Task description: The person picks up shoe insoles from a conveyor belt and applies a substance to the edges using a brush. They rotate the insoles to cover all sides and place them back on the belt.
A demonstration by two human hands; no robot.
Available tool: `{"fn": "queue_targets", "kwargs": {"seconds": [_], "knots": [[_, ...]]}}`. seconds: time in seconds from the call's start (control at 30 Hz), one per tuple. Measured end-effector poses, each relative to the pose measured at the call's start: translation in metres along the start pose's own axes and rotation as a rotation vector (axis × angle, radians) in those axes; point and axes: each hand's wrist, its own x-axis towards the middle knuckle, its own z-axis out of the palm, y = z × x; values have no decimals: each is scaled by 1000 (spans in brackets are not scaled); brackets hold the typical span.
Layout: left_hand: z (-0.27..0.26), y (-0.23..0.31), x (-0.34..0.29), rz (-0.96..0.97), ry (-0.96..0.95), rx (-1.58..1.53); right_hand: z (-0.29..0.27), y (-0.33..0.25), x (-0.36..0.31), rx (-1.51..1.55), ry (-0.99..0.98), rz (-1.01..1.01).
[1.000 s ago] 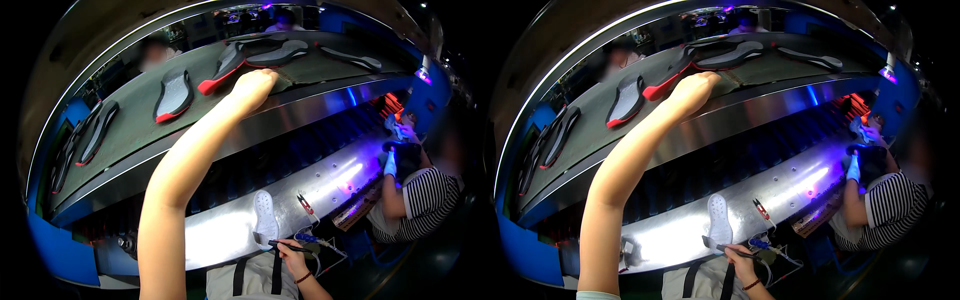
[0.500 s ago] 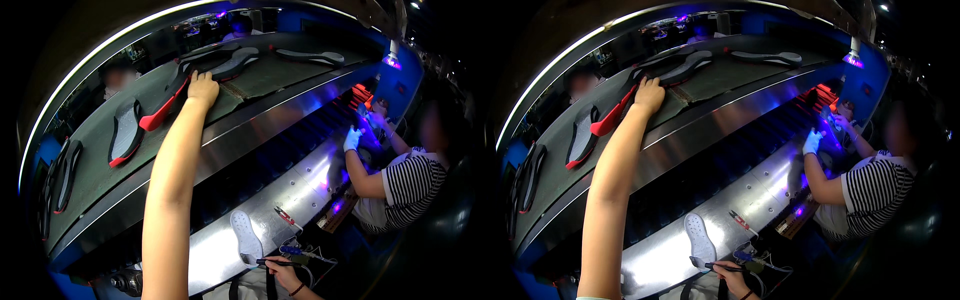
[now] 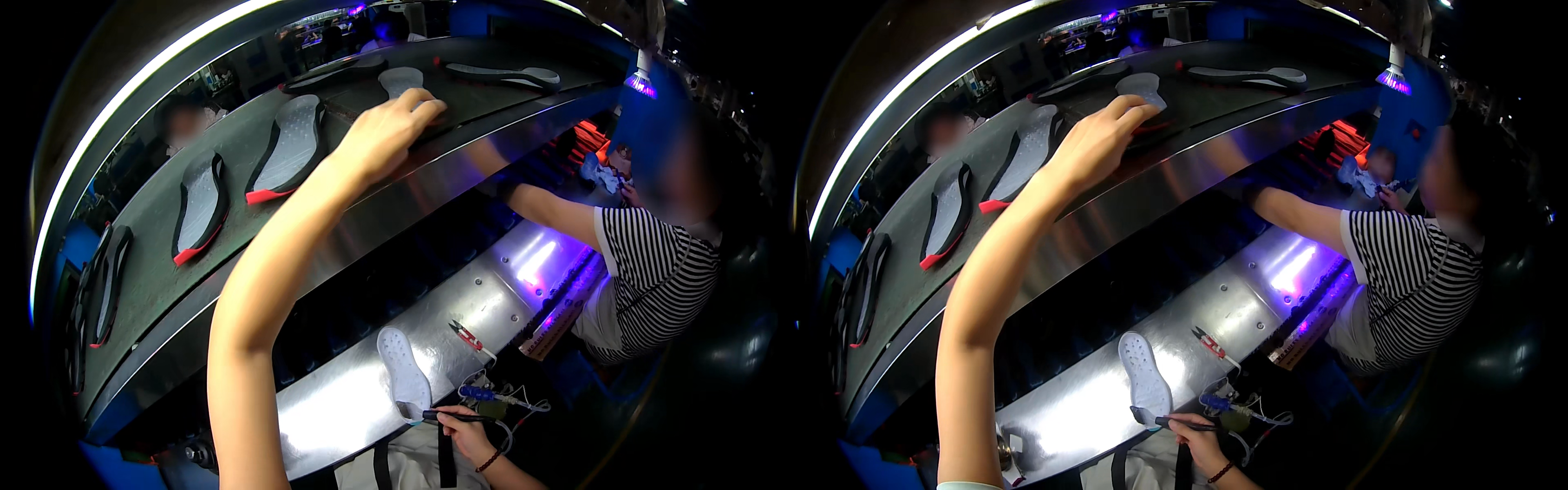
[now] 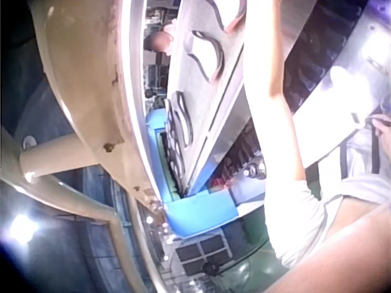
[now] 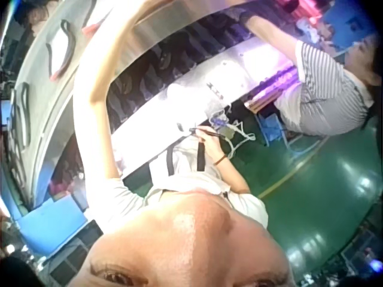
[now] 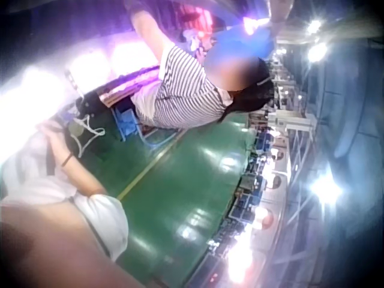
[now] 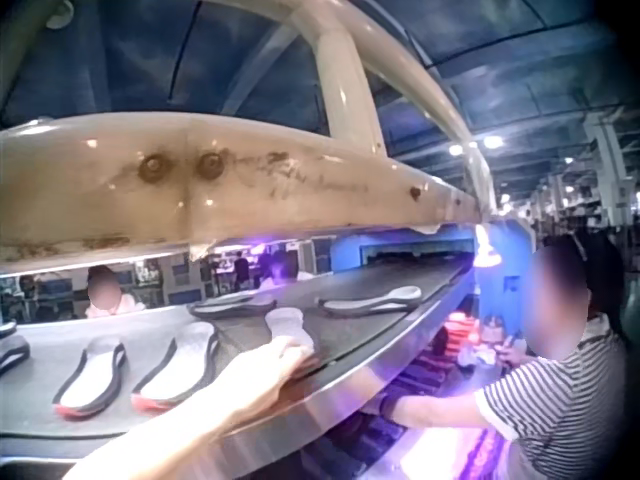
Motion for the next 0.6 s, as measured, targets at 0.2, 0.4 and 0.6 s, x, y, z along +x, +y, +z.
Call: {"fn": "queue_targets", "kwargs": {"seconds": [0.2, 0.4, 0.6], "knots": [[0, 39, -47, -144, 434, -329, 4, 5, 1, -20, -31, 20], [33, 52, -39, -558, 678, -378, 8, 7, 1, -74, -64, -47], [40, 91, -45, -952, 898, -532, 9, 14, 9, -97, -44, -7]]}}
